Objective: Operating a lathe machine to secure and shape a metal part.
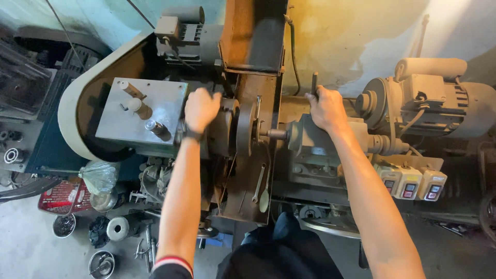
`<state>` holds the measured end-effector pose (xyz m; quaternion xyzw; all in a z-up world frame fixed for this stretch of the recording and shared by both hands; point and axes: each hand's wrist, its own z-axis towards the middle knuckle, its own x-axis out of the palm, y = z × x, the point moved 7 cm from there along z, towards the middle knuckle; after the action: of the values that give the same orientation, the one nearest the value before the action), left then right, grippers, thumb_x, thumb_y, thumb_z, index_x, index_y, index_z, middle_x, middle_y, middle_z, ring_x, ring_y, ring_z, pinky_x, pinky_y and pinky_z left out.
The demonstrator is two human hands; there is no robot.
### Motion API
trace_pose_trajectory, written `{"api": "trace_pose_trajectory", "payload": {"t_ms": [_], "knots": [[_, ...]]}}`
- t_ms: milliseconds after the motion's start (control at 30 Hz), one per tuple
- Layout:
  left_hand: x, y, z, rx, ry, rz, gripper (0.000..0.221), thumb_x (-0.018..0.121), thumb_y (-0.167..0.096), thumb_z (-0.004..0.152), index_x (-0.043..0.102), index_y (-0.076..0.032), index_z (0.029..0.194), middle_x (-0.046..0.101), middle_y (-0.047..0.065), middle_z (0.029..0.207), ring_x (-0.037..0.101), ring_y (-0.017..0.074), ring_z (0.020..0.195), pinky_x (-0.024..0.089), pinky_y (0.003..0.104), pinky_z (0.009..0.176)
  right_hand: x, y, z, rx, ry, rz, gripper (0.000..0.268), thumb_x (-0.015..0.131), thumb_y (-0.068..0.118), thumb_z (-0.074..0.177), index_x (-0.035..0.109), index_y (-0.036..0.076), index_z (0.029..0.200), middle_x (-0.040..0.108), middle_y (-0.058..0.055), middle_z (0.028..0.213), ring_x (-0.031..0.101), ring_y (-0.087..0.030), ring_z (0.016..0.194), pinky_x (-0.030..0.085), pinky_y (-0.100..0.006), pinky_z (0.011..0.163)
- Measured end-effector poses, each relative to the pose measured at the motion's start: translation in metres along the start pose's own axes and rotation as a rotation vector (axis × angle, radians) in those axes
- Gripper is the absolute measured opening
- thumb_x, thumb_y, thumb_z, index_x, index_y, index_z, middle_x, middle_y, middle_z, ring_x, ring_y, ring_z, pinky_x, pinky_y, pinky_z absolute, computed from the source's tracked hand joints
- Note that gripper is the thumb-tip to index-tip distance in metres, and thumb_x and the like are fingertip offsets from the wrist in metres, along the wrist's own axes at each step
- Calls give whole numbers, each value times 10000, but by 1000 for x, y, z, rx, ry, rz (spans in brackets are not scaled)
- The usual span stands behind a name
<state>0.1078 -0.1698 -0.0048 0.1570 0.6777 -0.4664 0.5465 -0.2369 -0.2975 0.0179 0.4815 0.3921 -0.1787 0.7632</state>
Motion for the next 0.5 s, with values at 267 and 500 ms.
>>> {"api": "trace_pose_trajectory", "payload": {"t_ms": [267,500], "knots": [[-15,17,-176,252,-578,-480,479,647,-112,1027,477,13,1457,622,296,1347,621,472,1222,504,466,1010,2,5,-1,-66,-4,21,233,705,192,968,670,-39,968,680,-292,883,651,-488,891,504,-544,751],[15,42,-223,77,-473,-519,698,615,-6,890,329,79,1521,443,329,1494,443,453,1405,347,484,1188,7,2,1,-62,12,-9,257,710,214,960,658,-37,950,675,-295,878,642,-492,886,495,-558,750]]}}
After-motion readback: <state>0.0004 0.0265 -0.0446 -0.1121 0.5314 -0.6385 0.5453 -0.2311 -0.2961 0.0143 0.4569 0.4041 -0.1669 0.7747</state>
